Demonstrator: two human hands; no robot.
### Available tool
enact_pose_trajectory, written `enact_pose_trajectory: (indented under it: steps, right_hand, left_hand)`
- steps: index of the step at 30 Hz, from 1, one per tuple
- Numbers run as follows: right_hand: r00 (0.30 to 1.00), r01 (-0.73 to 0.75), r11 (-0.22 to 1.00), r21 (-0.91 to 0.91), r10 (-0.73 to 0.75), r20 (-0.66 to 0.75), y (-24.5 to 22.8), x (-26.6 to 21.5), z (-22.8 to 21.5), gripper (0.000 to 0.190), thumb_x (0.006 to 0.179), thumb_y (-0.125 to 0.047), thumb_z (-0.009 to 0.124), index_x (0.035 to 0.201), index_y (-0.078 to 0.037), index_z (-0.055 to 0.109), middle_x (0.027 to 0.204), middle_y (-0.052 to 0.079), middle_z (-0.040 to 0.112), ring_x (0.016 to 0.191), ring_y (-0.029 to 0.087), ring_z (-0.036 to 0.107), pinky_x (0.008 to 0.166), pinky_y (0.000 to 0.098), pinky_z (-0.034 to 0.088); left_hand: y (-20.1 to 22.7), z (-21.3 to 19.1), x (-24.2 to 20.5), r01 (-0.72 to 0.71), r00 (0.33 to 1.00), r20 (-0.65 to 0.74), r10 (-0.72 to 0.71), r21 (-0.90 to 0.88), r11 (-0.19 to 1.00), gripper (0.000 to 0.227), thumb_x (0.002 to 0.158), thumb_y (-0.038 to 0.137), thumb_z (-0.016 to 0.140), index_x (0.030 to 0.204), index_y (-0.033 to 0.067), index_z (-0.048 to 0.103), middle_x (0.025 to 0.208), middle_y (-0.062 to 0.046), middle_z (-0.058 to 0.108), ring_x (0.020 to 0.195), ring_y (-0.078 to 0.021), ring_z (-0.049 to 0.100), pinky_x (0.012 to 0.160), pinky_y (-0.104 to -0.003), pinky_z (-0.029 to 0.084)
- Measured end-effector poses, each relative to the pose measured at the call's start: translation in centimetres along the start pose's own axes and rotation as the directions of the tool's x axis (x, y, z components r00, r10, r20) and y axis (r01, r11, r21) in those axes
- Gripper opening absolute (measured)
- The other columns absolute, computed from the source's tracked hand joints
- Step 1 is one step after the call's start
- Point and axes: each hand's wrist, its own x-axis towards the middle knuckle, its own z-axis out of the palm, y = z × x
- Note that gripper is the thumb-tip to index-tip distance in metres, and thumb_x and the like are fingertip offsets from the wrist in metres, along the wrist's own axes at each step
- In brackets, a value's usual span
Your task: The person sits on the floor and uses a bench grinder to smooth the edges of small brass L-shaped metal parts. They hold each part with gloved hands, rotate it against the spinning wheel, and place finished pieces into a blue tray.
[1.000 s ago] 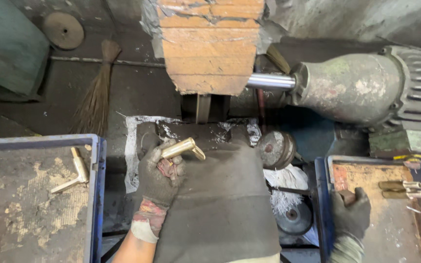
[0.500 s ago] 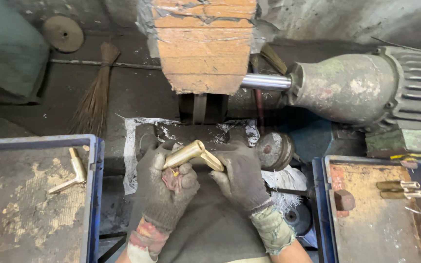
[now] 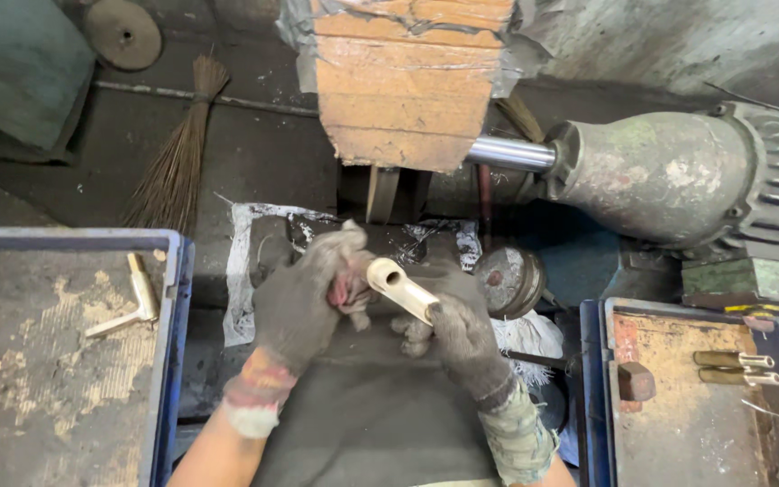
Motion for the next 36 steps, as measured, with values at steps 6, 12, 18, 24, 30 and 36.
enact_pose_trajectory:
  steps: [6,12,18,24,30,36]
  right_hand:
    - [0.985,0.173,0.957,-0.231,-0.172,0.024,-2.2,3.5,1.4,0.040,0.110,-0.022,0.046,0.094,0.009,0.066,0.074,0.009,0.069,0.061,0.018,0.067,0.063,0.0350,0.062]
    - [0.954,-0.143,0.860,-0.491,-0.012,-0.300,-5.8,5.8,5.0,0.038,0.104,-0.031,0.046,0.104,0.000,0.069,0.074,0.006,0.073,0.066,0.013,0.071,0.063,0.0284,0.059]
    - [0.904,-0.407,0.548,-0.731,0.128,-0.408,-8.5,8.1,7.2,0.038,0.104,-0.039,0.044,0.109,-0.011,0.070,0.080,0.001,0.074,0.074,0.013,0.067,0.074,0.0305,0.053]
    - [0.904,-0.390,0.710,-0.586,0.175,-0.390,-4.7,9.8,5.5,0.042,0.104,-0.037,0.041,0.107,-0.008,0.071,0.073,0.000,0.069,0.063,0.013,0.065,0.065,0.0300,0.054]
    - [0.926,-0.305,0.910,-0.282,0.214,-0.311,0.9,12.1,2.4,0.049,0.108,-0.037,0.040,0.105,0.002,0.070,0.068,0.007,0.062,0.056,0.016,0.058,0.056,0.0318,0.055]
    - [0.858,-0.460,0.846,-0.269,0.346,-0.380,2.3,13.3,0.9,0.051,0.105,-0.042,0.038,0.106,-0.002,0.070,0.068,0.005,0.064,0.056,0.016,0.060,0.059,0.0308,0.056]
  left_hand:
    - [-0.3,1.6,1.7,0.826,0.518,0.688,-0.508,-0.558,0.086,0.032,0.100,0.030,0.045,0.120,0.0129,0.064,0.079,-0.002,0.061,0.057,-0.0107,0.056,0.047,-0.025,0.044]
    - [-6.9,10.7,-0.9,0.585,0.460,0.764,-0.452,-0.644,-0.492,0.025,0.104,0.034,0.045,0.098,0.0121,0.056,0.070,-0.005,0.054,0.045,-0.0136,0.044,0.040,-0.029,0.033]
    - [-11.5,18.1,-3.8,0.369,0.482,0.709,-0.514,-0.697,-0.615,0.026,0.105,0.032,0.048,0.094,0.0101,0.055,0.064,0.000,0.045,0.044,-0.0109,0.037,0.042,-0.028,0.032]
    - [-10.7,18.9,-2.6,0.378,0.322,0.679,-0.660,-0.731,-0.568,0.018,0.096,0.020,0.046,0.083,0.0132,0.057,0.057,-0.001,0.043,0.040,-0.0132,0.036,0.040,-0.030,0.033]
    - [-10.0,17.1,-1.6,0.446,0.478,0.649,-0.592,-0.760,-0.473,0.028,0.096,0.015,0.049,0.069,0.0082,0.047,0.050,-0.002,0.038,0.037,-0.0127,0.038,0.035,-0.031,0.032]
    - [-9.7,16.8,-1.2,0.438,0.427,0.657,-0.622,-0.751,-0.493,0.026,0.100,0.018,0.048,0.077,0.0067,0.047,0.054,-0.001,0.039,0.041,-0.0127,0.040,0.038,-0.029,0.034]
